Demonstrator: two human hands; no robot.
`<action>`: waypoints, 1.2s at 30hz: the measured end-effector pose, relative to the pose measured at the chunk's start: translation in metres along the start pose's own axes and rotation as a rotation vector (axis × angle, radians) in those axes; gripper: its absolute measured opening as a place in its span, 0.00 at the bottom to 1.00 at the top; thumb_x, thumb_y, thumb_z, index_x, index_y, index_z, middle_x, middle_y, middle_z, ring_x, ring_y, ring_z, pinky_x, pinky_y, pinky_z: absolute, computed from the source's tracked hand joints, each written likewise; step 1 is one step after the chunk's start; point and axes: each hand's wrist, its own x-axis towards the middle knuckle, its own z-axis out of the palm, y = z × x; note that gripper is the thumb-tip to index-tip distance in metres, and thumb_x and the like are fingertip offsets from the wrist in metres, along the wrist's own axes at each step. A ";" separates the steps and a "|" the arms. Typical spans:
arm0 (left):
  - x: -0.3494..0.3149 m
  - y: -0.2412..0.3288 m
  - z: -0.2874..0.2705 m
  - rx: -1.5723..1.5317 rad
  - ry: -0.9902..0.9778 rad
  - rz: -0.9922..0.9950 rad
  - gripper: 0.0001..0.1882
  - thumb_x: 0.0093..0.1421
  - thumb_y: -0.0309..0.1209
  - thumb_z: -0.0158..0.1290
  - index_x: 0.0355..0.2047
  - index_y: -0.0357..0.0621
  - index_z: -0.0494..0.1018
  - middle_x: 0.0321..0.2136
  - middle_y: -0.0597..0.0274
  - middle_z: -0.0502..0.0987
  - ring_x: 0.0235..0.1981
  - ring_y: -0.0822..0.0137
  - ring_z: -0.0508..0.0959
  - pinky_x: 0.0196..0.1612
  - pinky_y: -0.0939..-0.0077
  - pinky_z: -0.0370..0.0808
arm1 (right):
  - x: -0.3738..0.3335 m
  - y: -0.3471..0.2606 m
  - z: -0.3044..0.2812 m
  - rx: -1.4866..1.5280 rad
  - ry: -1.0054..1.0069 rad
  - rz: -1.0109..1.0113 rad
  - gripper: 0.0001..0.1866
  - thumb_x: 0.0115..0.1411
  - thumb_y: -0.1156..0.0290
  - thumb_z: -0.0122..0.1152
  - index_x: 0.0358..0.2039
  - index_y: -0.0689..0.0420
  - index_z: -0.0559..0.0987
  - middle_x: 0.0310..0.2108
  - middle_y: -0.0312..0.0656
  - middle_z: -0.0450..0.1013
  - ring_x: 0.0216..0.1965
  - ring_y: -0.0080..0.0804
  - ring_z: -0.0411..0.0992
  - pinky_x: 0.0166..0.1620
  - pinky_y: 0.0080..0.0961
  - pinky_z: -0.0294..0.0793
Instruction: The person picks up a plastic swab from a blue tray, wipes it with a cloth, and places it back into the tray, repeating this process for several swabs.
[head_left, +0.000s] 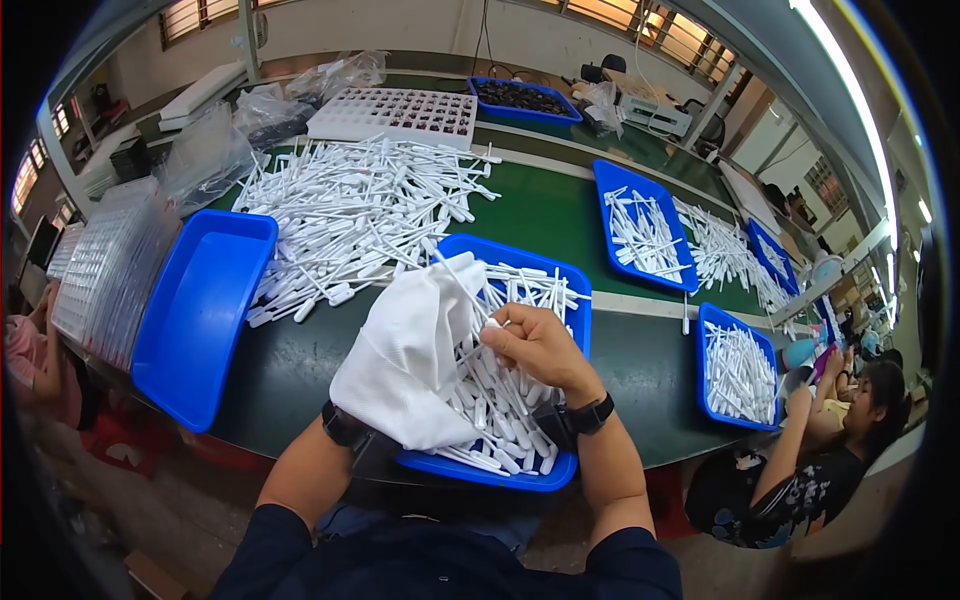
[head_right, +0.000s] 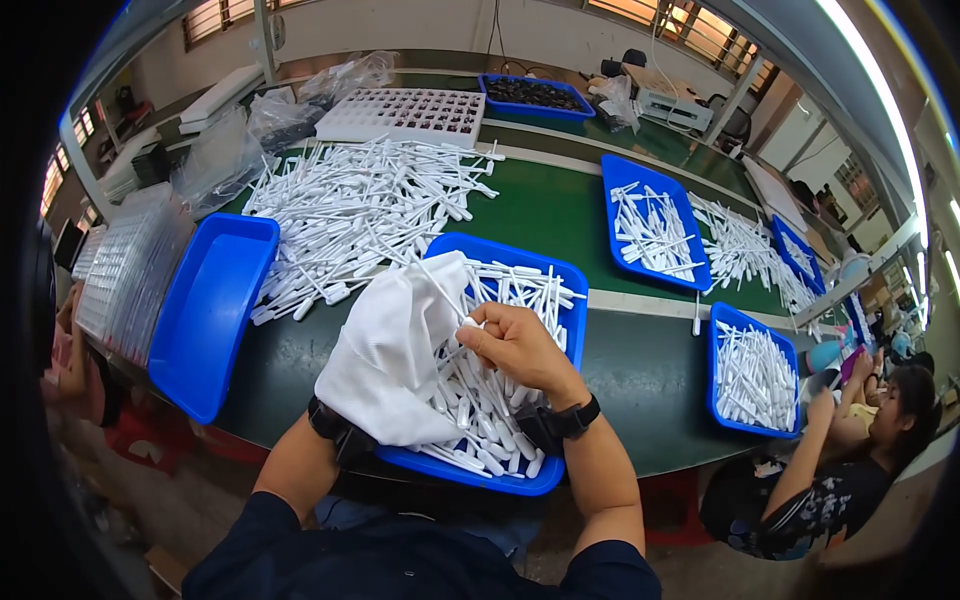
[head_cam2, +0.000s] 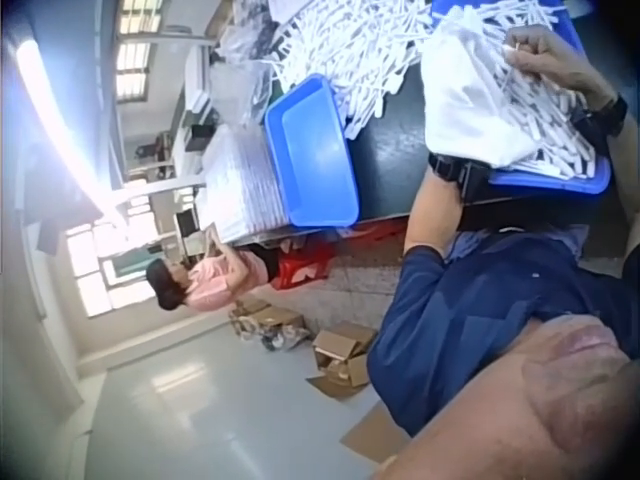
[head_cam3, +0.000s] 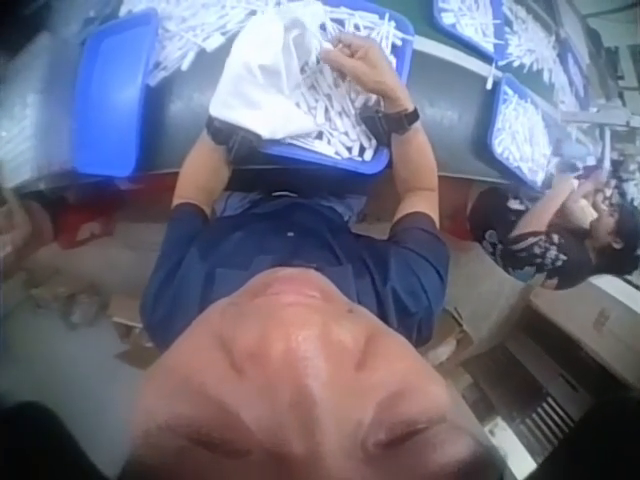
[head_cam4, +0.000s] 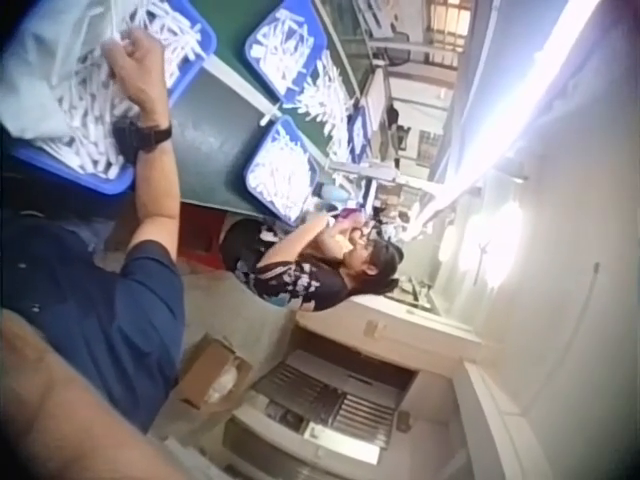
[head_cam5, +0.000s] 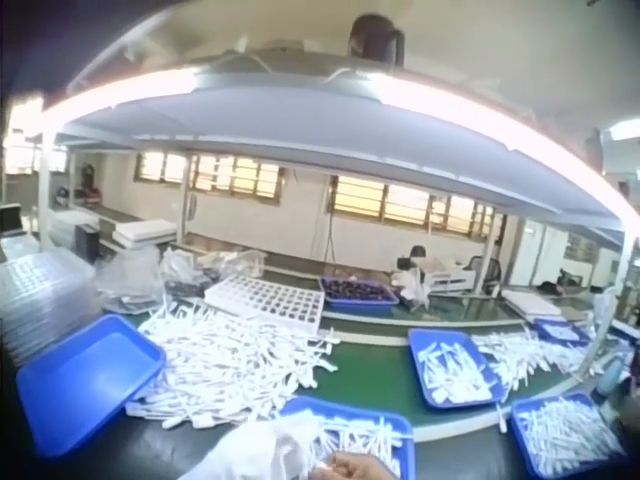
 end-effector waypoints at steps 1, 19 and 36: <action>-0.001 0.005 -0.001 0.055 -0.004 0.018 0.49 0.40 0.38 0.72 0.61 0.34 0.65 0.54 0.49 0.72 0.52 0.56 0.75 0.57 0.65 0.70 | -0.001 -0.003 0.001 -0.038 -0.064 0.079 0.11 0.67 0.65 0.66 0.35 0.61 0.80 0.19 0.27 0.70 0.22 0.11 0.65 0.26 0.14 0.62; 0.021 0.051 0.010 0.107 0.175 -0.186 0.58 0.23 0.34 0.71 0.59 0.31 0.60 0.45 0.58 0.69 0.45 0.65 0.72 0.50 0.74 0.71 | -0.004 0.002 0.010 -0.134 -0.074 -0.109 0.10 0.68 0.69 0.62 0.43 0.62 0.78 0.23 0.27 0.73 0.25 0.11 0.66 0.31 0.14 0.65; 0.017 0.039 0.030 0.051 0.175 0.005 0.22 0.55 0.32 0.60 0.50 0.48 0.71 0.34 0.60 0.75 0.30 0.62 0.79 0.32 0.65 0.75 | -0.006 0.002 0.013 -0.080 0.011 -0.101 0.13 0.69 0.70 0.61 0.48 0.66 0.77 0.31 0.34 0.78 0.32 0.18 0.74 0.38 0.20 0.74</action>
